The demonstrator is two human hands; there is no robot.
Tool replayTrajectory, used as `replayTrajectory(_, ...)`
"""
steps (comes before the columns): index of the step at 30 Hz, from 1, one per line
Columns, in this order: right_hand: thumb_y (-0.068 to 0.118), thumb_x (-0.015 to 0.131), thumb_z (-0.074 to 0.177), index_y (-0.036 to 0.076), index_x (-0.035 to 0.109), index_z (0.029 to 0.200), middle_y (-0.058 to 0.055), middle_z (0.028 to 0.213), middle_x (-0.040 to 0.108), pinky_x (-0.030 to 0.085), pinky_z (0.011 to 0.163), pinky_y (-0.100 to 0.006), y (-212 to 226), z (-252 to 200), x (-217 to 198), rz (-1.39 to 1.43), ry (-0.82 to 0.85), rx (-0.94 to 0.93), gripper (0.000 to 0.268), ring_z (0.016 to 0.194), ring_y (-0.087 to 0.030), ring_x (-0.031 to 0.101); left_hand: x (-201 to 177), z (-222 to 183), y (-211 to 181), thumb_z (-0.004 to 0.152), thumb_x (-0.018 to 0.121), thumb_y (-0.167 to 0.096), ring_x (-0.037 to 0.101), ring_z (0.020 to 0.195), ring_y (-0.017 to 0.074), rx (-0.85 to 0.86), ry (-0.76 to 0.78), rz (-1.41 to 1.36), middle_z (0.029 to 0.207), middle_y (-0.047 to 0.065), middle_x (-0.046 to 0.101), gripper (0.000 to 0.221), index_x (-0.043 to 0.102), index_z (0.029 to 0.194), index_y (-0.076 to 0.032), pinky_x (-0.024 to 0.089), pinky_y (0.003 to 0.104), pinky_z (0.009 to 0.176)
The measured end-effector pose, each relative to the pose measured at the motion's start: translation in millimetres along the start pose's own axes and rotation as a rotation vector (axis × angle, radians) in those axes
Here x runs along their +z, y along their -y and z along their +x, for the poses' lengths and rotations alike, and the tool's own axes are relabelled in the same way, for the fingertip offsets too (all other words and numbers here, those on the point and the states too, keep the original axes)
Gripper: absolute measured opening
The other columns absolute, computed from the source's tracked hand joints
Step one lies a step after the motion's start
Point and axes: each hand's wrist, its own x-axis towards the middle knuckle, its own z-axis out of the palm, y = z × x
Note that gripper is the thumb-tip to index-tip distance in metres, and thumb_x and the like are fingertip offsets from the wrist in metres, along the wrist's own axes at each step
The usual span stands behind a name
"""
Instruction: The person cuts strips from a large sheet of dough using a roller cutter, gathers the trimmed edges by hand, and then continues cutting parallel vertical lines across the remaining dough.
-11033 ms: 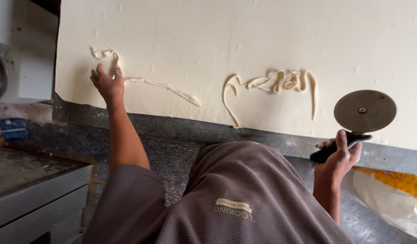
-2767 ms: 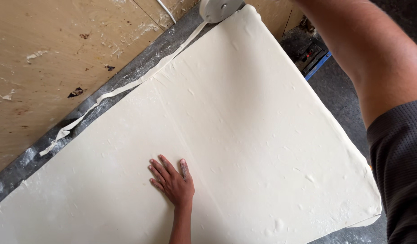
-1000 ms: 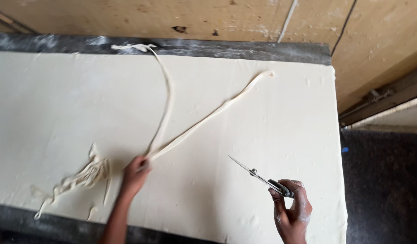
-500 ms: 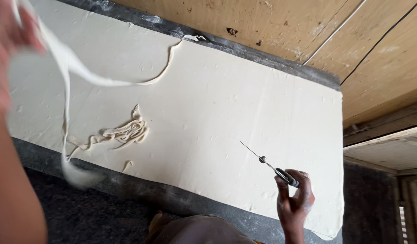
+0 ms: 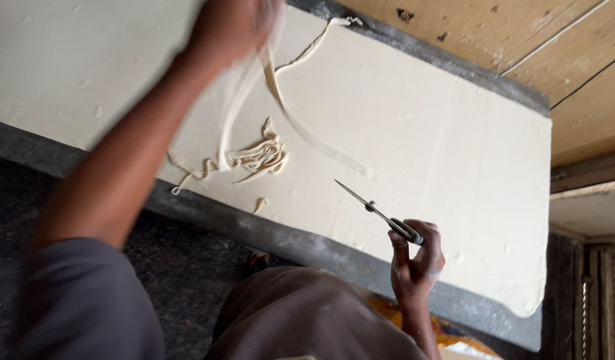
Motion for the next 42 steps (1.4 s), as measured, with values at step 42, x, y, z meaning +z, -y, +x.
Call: replayTrajectory(42, 0.003, 0.08, 0.085, 0.011, 0.068, 0.106, 0.0, 0.095, 0.073, 0.044, 0.085, -0.038, -117, 133, 26, -0.321, 0.233, -0.192, 0.026, 0.087, -0.014, 0.064, 214, -11, -5, 0.083, 0.07, -0.004, 0.043, 0.139, 0.0332, -0.218, 0.56, -0.269, 0.153, 0.007, 0.044, 0.019, 0.069, 0.1, -0.012, 0.044, 0.047, 0.105)
